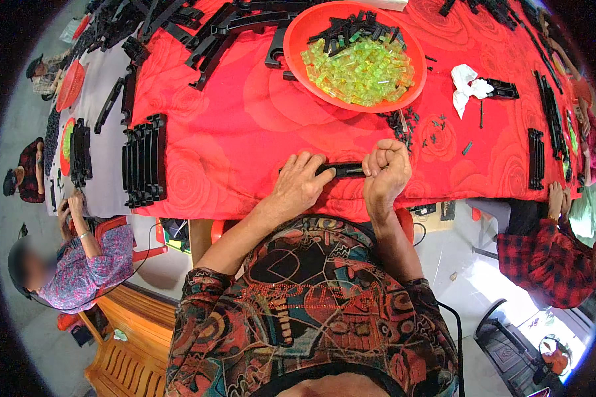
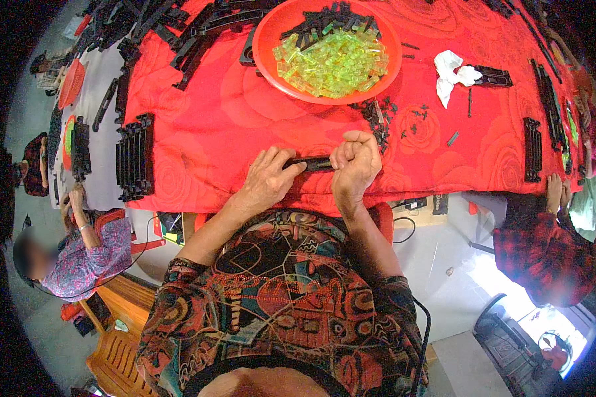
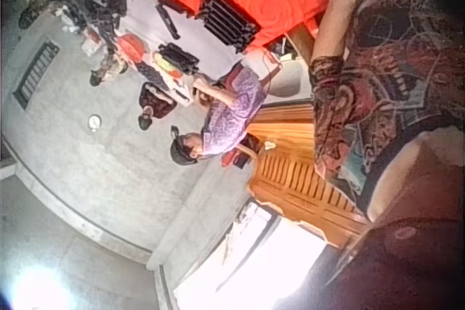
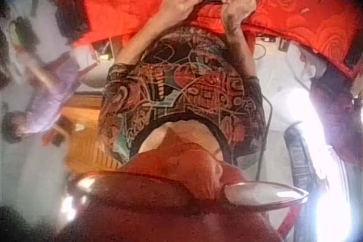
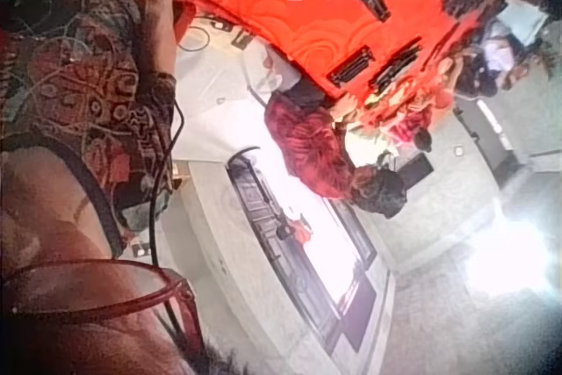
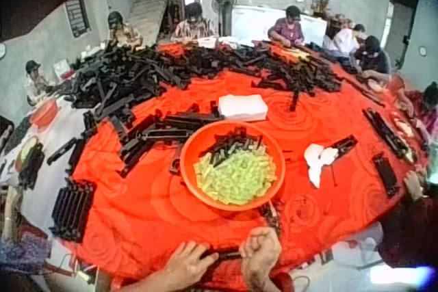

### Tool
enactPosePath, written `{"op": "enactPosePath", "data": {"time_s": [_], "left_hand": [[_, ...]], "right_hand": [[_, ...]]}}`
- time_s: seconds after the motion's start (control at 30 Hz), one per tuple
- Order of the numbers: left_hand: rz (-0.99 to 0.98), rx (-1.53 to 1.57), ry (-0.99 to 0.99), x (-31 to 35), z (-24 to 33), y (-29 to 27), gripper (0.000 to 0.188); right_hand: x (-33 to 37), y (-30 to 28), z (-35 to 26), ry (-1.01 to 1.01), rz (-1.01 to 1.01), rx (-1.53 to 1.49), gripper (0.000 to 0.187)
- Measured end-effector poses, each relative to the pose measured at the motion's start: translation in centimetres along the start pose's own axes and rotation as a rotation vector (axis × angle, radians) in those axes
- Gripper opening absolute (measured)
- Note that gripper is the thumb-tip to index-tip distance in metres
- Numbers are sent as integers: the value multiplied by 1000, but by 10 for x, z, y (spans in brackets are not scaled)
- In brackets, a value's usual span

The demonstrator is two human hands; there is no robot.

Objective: The person assembles spirit level components by picking up plastic vials and inserts from a bowl and fitting them into black plastic housing frames by hand.

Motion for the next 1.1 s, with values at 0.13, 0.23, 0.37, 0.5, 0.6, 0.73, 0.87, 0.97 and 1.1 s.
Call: {"op": "enactPosePath", "data": {"time_s": [0.13,0.23,0.37,0.5,0.6,0.73,0.87,0.97,1.1], "left_hand": [[11,10,-10,0,-1,1,25],[11,23,-18,0,0,1,25],[24,25,-10,-1,0,1,24],[24,35,-8,-1,0,2,23],[-1,57,-7,1,-1,3,22],[-30,93,-11,0,-2,5,23],[-24,116,-4,-1,-5,9,24],[-19,85,7,-3,-5,6,26],[-3,81,0,-1,-8,2,23]], "right_hand": [[0,-1,0,-21,-14,-5,16],[2,1,0,-21,9,1,15],[2,-1,1,-59,-30,24,15],[3,-2,3,-46,-17,4,15],[3,-4,4,-54,-42,11,16],[3,-2,4,-59,-75,54,17],[2,0,7,-68,-113,110,18],[-5,5,9,-10,-66,72,19],[-6,11,15,-55,-165,81,19]]}}
Point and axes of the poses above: each hand's wrist, its own x-axis away from the middle knuckle, its own y-axis out of the palm, z = x × y, the point moved 1 cm from there along -x, towards the middle knuckle, and after that the axes turned 4 degrees about x, right-handed, at the moved point
